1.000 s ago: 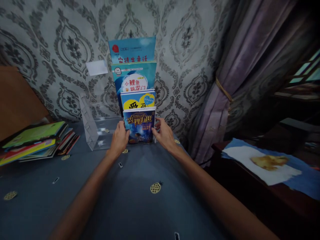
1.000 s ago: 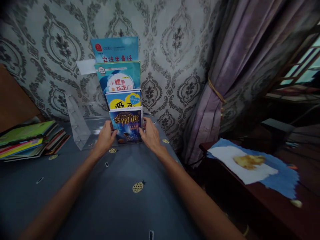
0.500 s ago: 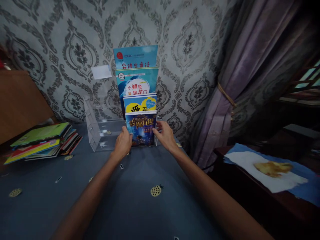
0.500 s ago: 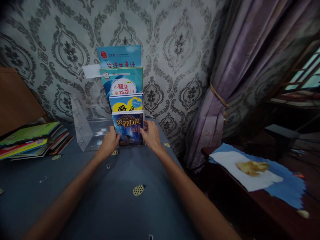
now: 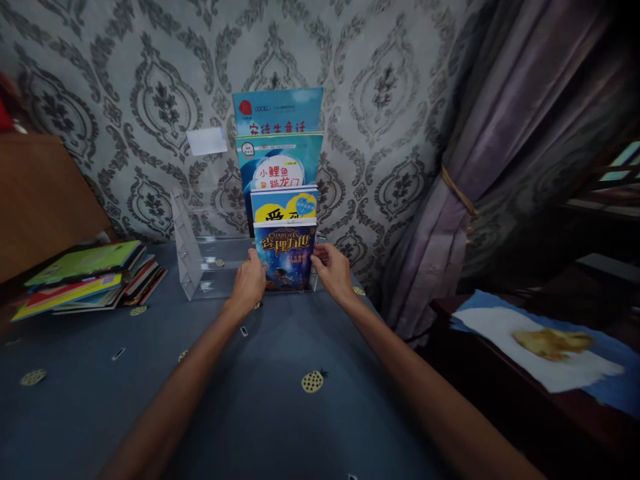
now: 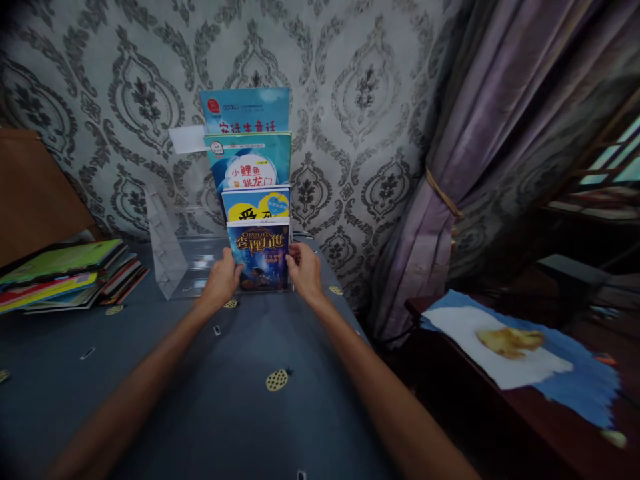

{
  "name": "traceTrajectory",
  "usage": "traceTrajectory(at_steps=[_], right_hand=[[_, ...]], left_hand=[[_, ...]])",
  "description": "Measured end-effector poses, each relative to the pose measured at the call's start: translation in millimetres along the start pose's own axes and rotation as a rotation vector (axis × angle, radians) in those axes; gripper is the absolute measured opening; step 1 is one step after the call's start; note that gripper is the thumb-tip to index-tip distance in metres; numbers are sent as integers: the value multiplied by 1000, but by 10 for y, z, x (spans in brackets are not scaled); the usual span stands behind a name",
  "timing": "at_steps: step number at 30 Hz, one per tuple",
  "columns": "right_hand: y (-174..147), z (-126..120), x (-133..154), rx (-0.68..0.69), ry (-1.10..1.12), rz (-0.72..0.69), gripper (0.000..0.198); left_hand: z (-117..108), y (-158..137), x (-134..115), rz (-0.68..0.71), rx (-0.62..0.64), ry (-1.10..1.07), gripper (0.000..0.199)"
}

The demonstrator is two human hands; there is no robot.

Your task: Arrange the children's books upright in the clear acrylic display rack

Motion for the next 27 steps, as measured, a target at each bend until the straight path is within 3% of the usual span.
traceTrajectory(at_steps=[6,16,21,27], right_hand=[[-4,17,-12,-8,31,-18,19],[-23,-2,12,9,-48,18,24],[-10,-9,7,50,-97,1,15],[-32,34,-35,79,-176,-54,18]], left_hand=[[39,-3,26,33,-35,-24,13],[-9,-12,-20,-50,6,-45,17],[32,32,51,9,-51,-30,17],[73,50,96,41,-86,-25,15]])
Point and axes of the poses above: each hand's wrist, its own y-axis towards the middle knuckle, its own z-axis out of the palm, x = y × z, the point moved 1 cm from there along y, towards the middle knuckle, and after that the axes turned 6 degrees about -z, right-handed, at the moved point
